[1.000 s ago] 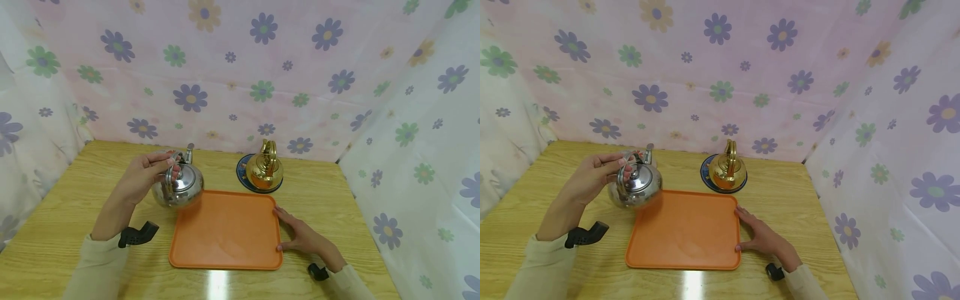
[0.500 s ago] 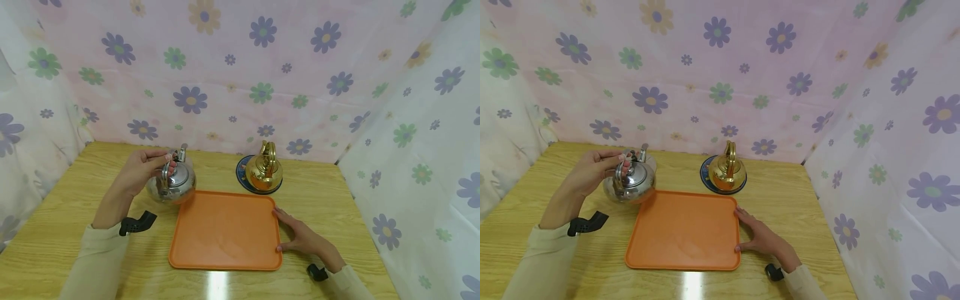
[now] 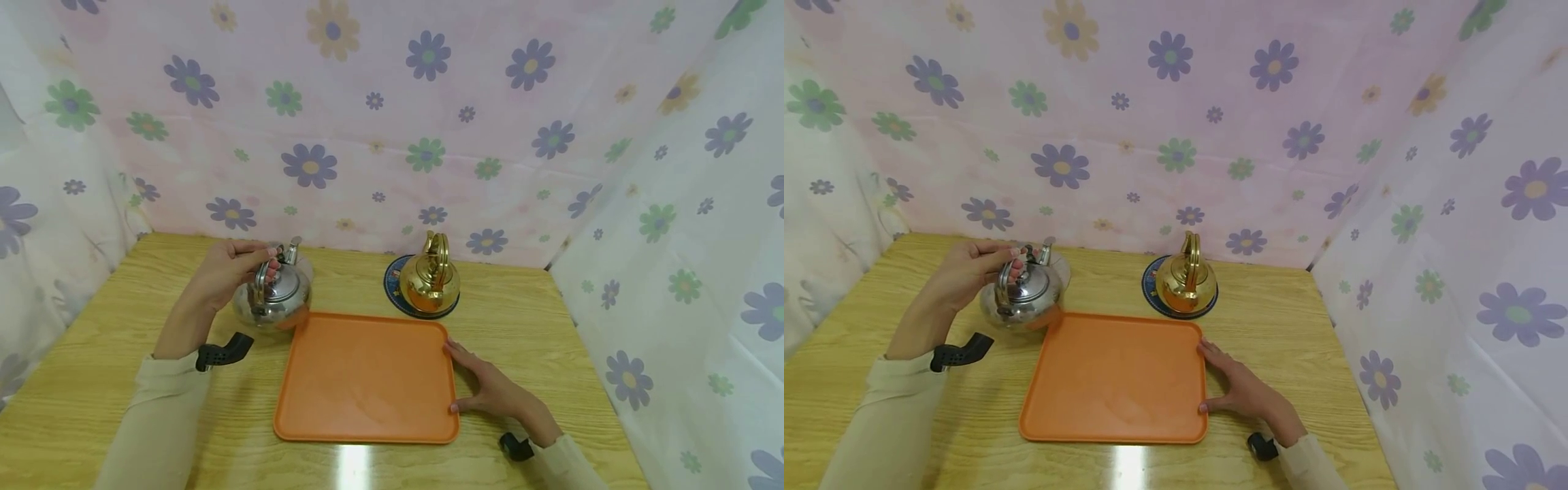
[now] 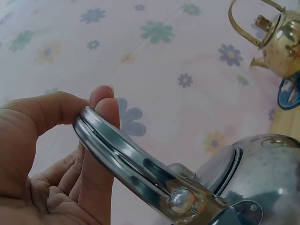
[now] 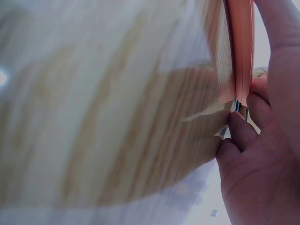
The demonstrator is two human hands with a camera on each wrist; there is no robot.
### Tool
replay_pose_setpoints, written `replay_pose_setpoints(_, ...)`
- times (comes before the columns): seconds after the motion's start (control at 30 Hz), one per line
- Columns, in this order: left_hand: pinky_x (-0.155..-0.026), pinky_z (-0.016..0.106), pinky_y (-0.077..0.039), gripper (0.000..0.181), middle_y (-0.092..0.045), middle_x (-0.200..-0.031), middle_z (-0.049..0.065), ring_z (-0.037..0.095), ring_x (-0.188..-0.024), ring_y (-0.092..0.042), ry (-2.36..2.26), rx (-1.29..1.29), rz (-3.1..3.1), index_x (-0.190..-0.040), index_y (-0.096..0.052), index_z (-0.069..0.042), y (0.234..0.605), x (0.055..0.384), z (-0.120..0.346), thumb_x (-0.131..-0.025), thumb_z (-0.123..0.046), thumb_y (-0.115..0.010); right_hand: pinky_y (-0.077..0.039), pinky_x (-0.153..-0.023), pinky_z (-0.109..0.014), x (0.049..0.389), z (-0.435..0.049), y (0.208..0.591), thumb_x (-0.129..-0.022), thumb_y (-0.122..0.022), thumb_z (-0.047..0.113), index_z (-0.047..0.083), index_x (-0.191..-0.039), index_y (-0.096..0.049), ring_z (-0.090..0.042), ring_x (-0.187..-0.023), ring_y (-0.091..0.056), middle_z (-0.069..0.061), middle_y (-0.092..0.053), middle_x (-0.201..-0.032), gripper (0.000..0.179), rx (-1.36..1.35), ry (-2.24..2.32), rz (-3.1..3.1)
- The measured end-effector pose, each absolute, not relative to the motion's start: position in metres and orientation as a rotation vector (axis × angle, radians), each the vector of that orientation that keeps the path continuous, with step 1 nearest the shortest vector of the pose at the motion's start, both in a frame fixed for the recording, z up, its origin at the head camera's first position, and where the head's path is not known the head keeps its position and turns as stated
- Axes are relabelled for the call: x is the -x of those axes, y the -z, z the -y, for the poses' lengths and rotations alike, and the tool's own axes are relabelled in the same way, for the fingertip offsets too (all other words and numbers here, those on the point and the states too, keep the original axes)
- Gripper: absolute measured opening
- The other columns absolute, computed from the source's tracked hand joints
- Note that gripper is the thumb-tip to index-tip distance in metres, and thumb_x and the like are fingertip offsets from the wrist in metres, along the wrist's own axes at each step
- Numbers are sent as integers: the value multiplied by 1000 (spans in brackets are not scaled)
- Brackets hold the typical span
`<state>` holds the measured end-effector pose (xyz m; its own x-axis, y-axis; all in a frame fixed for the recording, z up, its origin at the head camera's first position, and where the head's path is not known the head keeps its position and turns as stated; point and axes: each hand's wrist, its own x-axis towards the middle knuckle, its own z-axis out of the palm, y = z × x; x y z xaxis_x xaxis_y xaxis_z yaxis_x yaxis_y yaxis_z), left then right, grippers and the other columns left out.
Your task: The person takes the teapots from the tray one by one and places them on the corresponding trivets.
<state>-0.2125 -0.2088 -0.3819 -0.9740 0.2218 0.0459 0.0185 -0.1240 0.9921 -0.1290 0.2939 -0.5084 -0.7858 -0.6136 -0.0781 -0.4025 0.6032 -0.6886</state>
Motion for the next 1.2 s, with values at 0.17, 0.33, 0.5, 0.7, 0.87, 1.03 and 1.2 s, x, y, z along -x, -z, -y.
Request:
replay_pose_setpoints(0.17,-74,20,-59,13,-75,-80,-4,7,-75,-71,-2249,-234,-1989,-97,-75,-15,384,217,212,-101,-11,-63,-23,-121,-58,129,-294,510,-81,-84,44,15,-163,-25,-33,-156,-17,-6,-17,-170,105,819,962,-2525)
replay_pose_setpoints(0.33,-74,19,-59,11,-75,-80,-4,6,-75,-71,-2238,-211,-2028,-98,-73,-11,387,223,214,-101,-12,-63,-22,-118,-66,129,-294,512,-82,-83,41,12,-163,-25,-37,-155,-17,-10,-17,-170,103,825,963,-2530)
replay_pose_setpoints(0.5,-73,18,-58,14,-74,-80,-5,6,-74,-70,-2214,-195,-2053,-98,-74,-12,389,230,218,-103,-13,-61,-22,-117,-67,128,-295,513,-83,-83,38,11,-162,-25,-39,-154,-18,-12,-18,-170,102,832,973,-2536)
replay_pose_setpoints(0.7,-73,18,-58,33,-73,-81,-6,5,-75,-68,-2235,-194,-2052,-125,-59,10,388,240,220,-103,-15,-60,-23,-116,-68,129,-295,513,-83,-83,40,9,-162,-25,-42,-153,-19,-14,-19,-169,103,862,945,-2563)
replay_pose_setpoints(0.87,-71,18,-58,43,-73,-82,-4,6,-75,-70,-2306,-199,-1996,-130,-49,15,388,246,221,-102,-14,-62,-21,-117,-66,130,-296,514,-81,-84,42,11,-163,-25,-38,-154,-18,-12,-18,-170,105,853,938,-2559)
replay_pose_setpoints(1.03,-69,20,-59,12,-74,-81,0,9,-73,-71,-2381,-192,-1914,-106,-70,-3,391,251,224,-100,-11,-65,-21,-119,-64,131,-296,514,-80,-84,44,14,-163,-25,-33,-155,-17,-7,-17,-170,106,831,950,-2538)
replay_pose_setpoints(1.2,-69,19,-59,11,-73,-81,-1,8,-72,-70,-2402,-161,-1896,-97,-75,-9,392,256,227,-100,-11,-65,-22,-120,-60,131,-295,513,-80,-84,45,15,-163,-24,-31,-156,-16,-5,-17,-171,106,817,968,-2524)
